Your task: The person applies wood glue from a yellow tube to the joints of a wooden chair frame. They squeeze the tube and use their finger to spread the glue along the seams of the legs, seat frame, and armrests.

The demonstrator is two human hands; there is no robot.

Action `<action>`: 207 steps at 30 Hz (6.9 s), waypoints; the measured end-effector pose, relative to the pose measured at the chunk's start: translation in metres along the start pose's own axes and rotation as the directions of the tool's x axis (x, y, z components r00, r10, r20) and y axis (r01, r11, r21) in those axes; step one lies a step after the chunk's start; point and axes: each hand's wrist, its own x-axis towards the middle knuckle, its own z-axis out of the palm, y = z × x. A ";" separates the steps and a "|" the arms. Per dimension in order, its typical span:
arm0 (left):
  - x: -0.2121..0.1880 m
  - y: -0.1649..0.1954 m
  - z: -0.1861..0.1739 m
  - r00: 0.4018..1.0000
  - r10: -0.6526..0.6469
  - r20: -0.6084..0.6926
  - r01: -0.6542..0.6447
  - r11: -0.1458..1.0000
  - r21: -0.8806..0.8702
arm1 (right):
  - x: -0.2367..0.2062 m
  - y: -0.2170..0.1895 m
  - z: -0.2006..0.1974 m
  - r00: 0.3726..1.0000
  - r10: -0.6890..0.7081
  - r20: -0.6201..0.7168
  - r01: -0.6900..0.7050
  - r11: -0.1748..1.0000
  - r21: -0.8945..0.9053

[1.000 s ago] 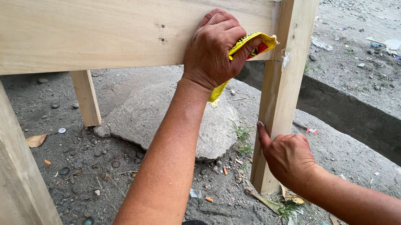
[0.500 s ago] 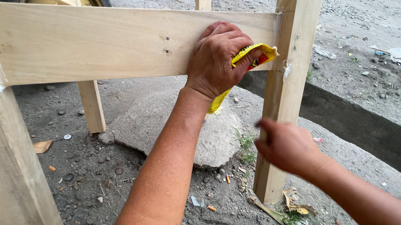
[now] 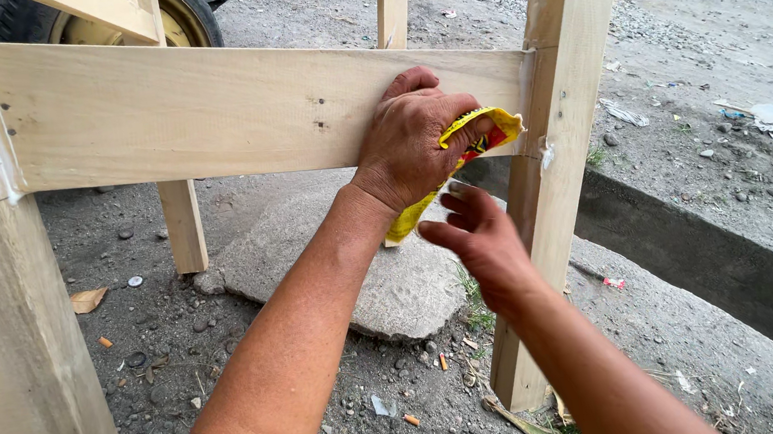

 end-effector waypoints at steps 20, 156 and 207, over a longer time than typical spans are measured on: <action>-0.002 -0.006 0.000 0.979 -0.034 0.199 0.011 0.993 0.119 | 0.031 -0.004 0.027 0.998 0.062 0.024 -0.066 0.894 0.443; -0.003 0.007 -0.005 0.992 0.063 0.105 -0.072 0.993 0.088 | -0.100 0.021 -0.074 0.863 0.487 0.134 0.405 -0.507 -0.761; -0.003 0.008 -0.006 0.992 0.051 0.113 -0.058 0.996 0.064 | -0.090 -0.010 -0.071 0.913 0.406 0.032 0.200 -0.379 -0.904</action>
